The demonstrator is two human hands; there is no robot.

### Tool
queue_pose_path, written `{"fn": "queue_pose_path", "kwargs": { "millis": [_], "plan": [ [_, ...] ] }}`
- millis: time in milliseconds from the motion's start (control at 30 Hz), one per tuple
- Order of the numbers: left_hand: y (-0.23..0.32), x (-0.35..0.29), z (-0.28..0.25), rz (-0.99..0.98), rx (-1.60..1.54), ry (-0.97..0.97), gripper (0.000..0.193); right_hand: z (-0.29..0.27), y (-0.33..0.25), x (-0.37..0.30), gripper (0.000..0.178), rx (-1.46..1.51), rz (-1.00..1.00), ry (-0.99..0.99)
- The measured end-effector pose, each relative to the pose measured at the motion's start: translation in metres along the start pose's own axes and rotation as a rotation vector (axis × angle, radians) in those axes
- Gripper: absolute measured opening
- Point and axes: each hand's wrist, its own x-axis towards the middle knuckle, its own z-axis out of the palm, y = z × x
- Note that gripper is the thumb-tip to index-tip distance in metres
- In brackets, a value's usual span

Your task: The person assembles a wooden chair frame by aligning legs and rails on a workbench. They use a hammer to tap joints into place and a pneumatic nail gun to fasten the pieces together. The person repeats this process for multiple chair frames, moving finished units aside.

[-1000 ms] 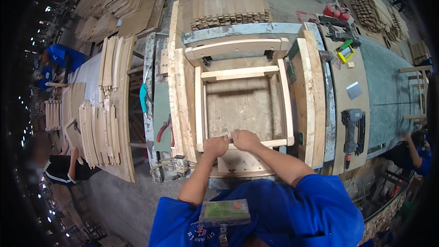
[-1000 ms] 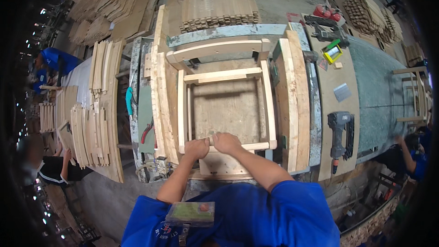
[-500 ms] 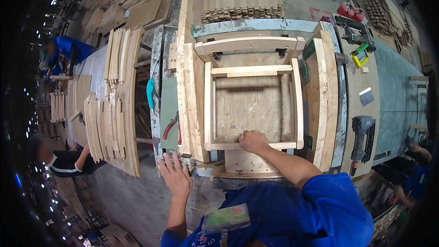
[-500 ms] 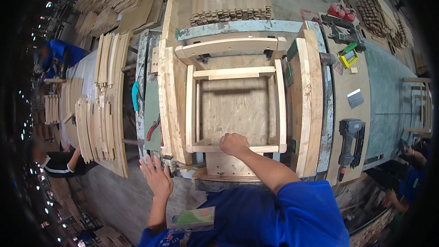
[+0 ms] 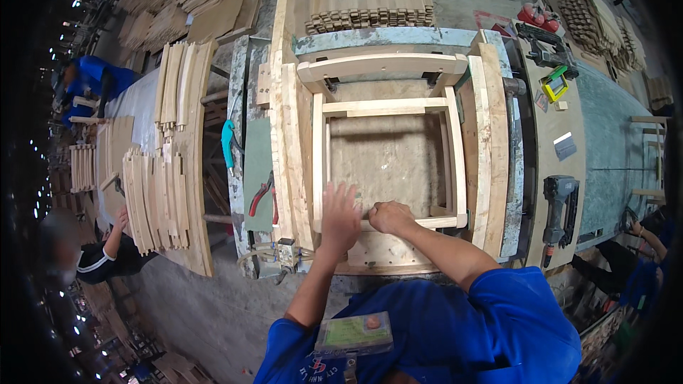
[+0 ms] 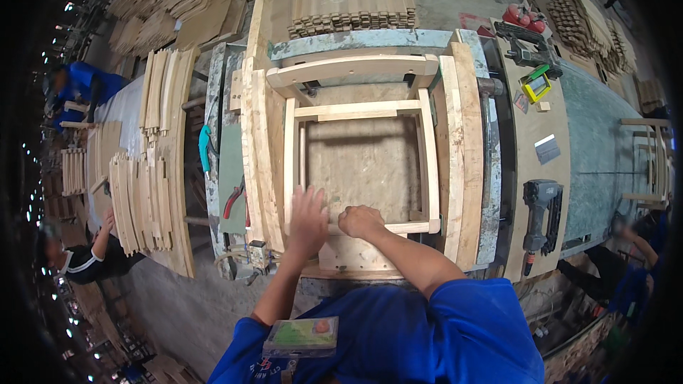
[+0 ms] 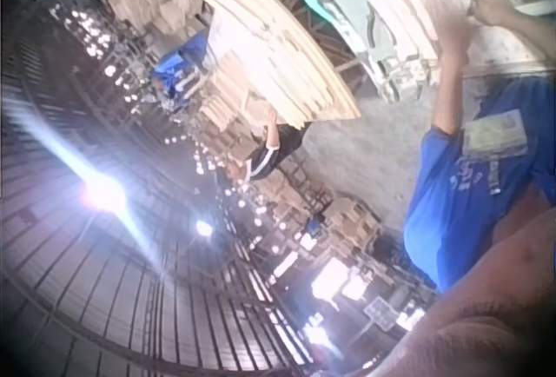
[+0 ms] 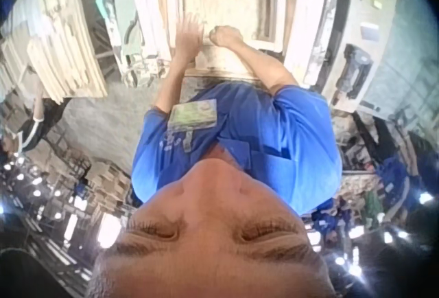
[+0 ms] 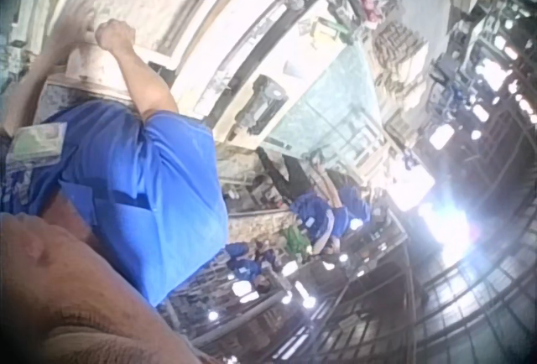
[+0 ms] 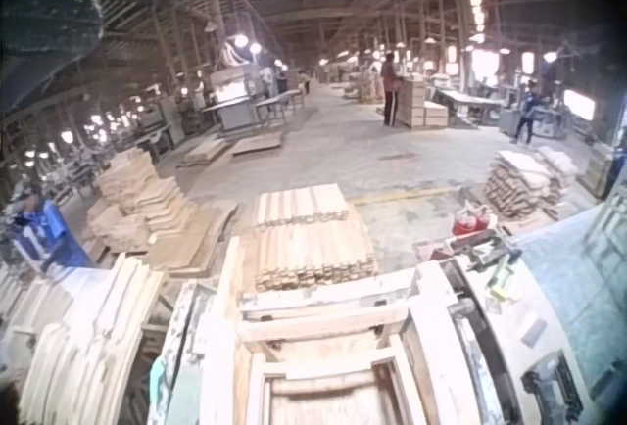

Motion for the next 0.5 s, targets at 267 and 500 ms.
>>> {"fn": "queue_pose_path", "kwargs": {
  "millis": [267,500],
  "plan": [
    [-0.008,0.010,0.054,-0.054,-0.030,-0.053,0.041,-0.001,0.004,0.002,0.054,0.044,0.039,-0.073],
    [0.007,0.026,0.035,-0.258,-0.003,-0.415,0.044,0.018,0.019,0.000,0.039,0.196,-0.135,0.299]
  ]
}}
